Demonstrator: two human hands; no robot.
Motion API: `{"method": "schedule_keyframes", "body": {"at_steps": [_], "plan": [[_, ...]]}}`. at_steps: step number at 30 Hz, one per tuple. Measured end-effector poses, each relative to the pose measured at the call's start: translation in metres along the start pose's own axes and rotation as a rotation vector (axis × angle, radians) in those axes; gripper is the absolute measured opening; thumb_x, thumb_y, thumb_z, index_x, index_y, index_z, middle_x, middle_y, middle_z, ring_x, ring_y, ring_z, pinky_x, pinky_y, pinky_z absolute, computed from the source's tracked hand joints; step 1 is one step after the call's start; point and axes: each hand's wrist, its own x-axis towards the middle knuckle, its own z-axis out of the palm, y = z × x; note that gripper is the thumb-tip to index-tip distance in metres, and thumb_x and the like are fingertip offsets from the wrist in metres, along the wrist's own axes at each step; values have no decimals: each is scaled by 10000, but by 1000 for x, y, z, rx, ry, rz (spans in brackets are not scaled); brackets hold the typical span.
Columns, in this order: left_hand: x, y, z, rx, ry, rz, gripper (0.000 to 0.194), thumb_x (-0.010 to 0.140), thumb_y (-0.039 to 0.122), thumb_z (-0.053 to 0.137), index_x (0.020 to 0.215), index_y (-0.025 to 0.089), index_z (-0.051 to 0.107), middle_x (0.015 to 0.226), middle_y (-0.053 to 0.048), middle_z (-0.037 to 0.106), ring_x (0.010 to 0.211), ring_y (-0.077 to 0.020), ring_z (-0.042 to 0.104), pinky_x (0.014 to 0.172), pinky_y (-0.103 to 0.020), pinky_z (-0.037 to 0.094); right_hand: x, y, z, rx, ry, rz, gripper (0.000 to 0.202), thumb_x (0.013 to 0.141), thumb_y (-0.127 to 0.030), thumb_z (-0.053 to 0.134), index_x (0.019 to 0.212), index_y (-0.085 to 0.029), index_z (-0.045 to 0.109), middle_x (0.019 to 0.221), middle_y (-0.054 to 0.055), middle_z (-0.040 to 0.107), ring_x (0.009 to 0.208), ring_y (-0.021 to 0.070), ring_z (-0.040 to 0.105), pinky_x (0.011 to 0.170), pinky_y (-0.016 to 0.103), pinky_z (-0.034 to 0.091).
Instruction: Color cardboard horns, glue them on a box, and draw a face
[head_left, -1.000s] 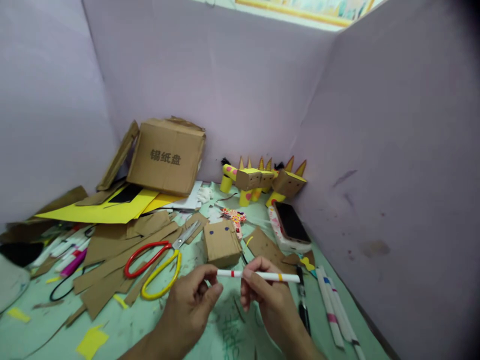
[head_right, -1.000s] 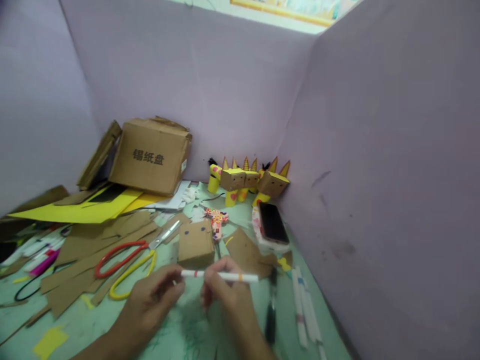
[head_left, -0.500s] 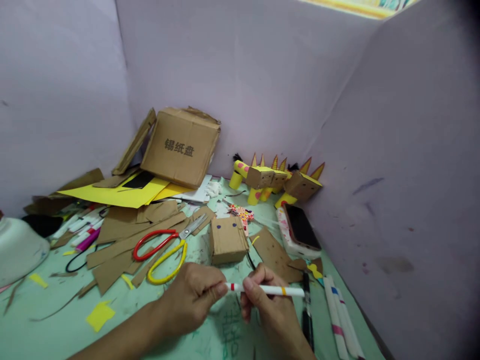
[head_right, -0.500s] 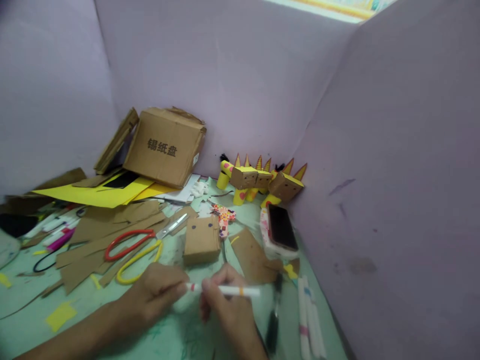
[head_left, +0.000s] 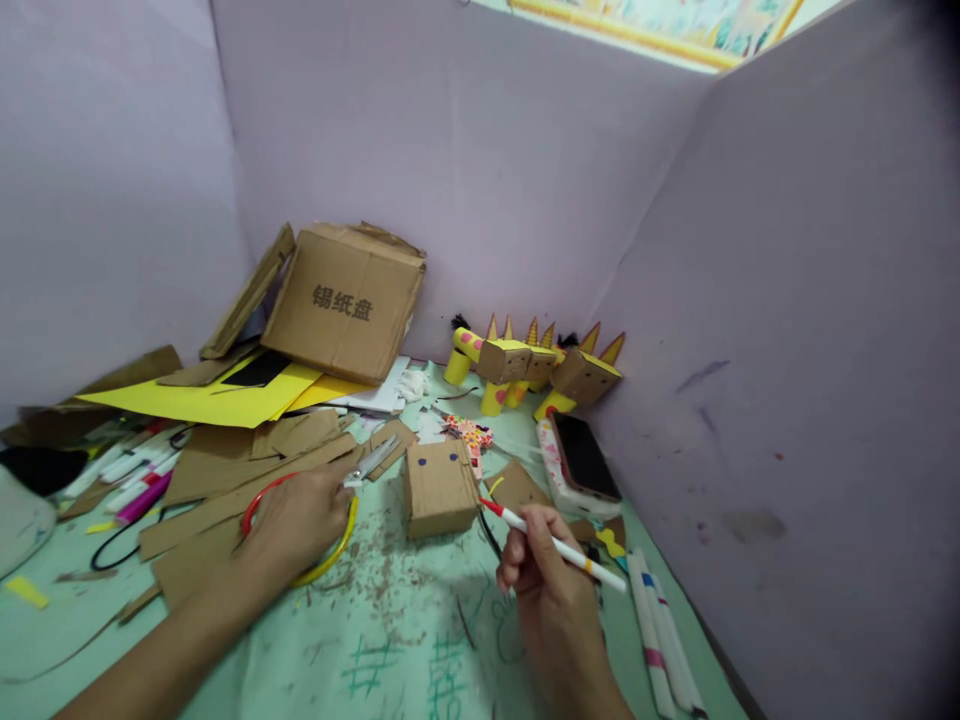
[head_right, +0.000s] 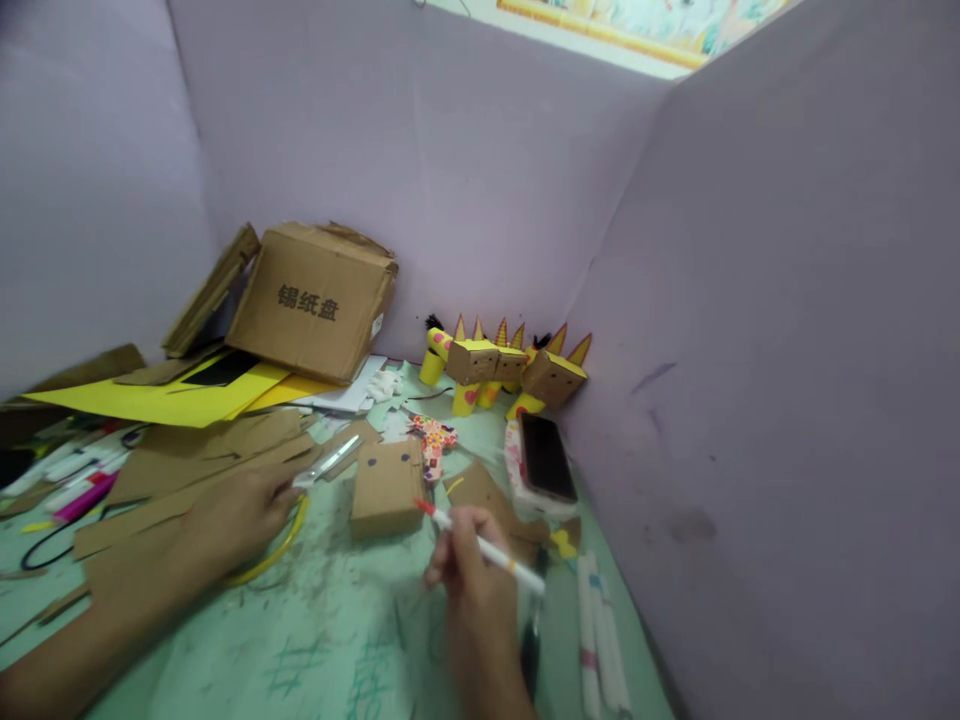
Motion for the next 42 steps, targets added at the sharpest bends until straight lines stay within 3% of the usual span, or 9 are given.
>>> {"method": "schedule_keyframes", "body": {"at_steps": [4,7,9,15,24,28,32,35,42], "plan": [[-6,13,8,-374,69,-34,434,786,332,475,1167,137,545,944,-104,650,813,-242,619,660,-322,454,5,3,-7,-126,79,-125,352,740,-511,687,924,-215,635,734,-12,685,671,138,649,646,252,523],[-9,28,23,-731,-112,-164,572,770,456,497,1198,77,485,755,-43,614,604,-178,588,512,-272,445,14,8,-10,-291,15,-172,431,746,-438,704,1095,-230,562,1171,73,647,1130,234,577,964,373,427],[-8,36,34,-941,-199,-263,669,732,487,550,1232,55,447,745,-45,613,614,-175,579,508,-266,443,23,13,-9,-390,-91,-153,476,752,-429,691,1144,-223,518,1244,101,603,1193,260,530,999,410,387],[-4,50,44,-1031,-282,-211,616,673,481,658,1179,139,574,927,-90,667,843,-249,610,645,-307,465,34,18,-2,-656,-142,-265,348,779,-449,615,1020,-204,559,1024,76,651,965,260,603,855,398,440],[-24,43,57,-1362,-347,-295,918,614,486,740,1338,158,281,1089,-149,614,965,-301,611,648,-315,478,1,20,-10,-461,-6,-216,324,706,-388,697,953,-228,559,1013,71,685,909,244,647,755,350,507],[-28,43,57,-1421,-346,-211,1068,538,402,802,1390,154,208,1145,-157,626,1065,-326,584,822,-375,478,1,18,-15,-495,-28,-229,309,725,-389,700,952,-215,583,974,67,702,862,232,662,714,329,518],[-26,40,61,-1430,-377,-170,986,575,367,767,1381,121,256,1251,-180,574,1153,-348,529,912,-420,447,2,2,-15,-426,155,-321,271,801,-444,633,933,-210,599,960,68,738,906,229,680,776,346,518],[-24,38,65,-1430,-402,-162,954,591,374,746,1379,120,272,1268,-182,565,1157,-354,528,923,-444,444,2,-13,-15,-304,228,-414,283,817,-459,618,945,-207,629,739,22,751,662,172,695,643,286,538],[-25,38,64,-1407,-384,-148,982,578,413,768,1384,128,283,1257,-166,587,1152,-352,538,931,-433,451,1,-17,8,-377,26,-369,331,789,-462,638,662,-159,677,443,-19,564,436,108,531,461,204,438]]}}
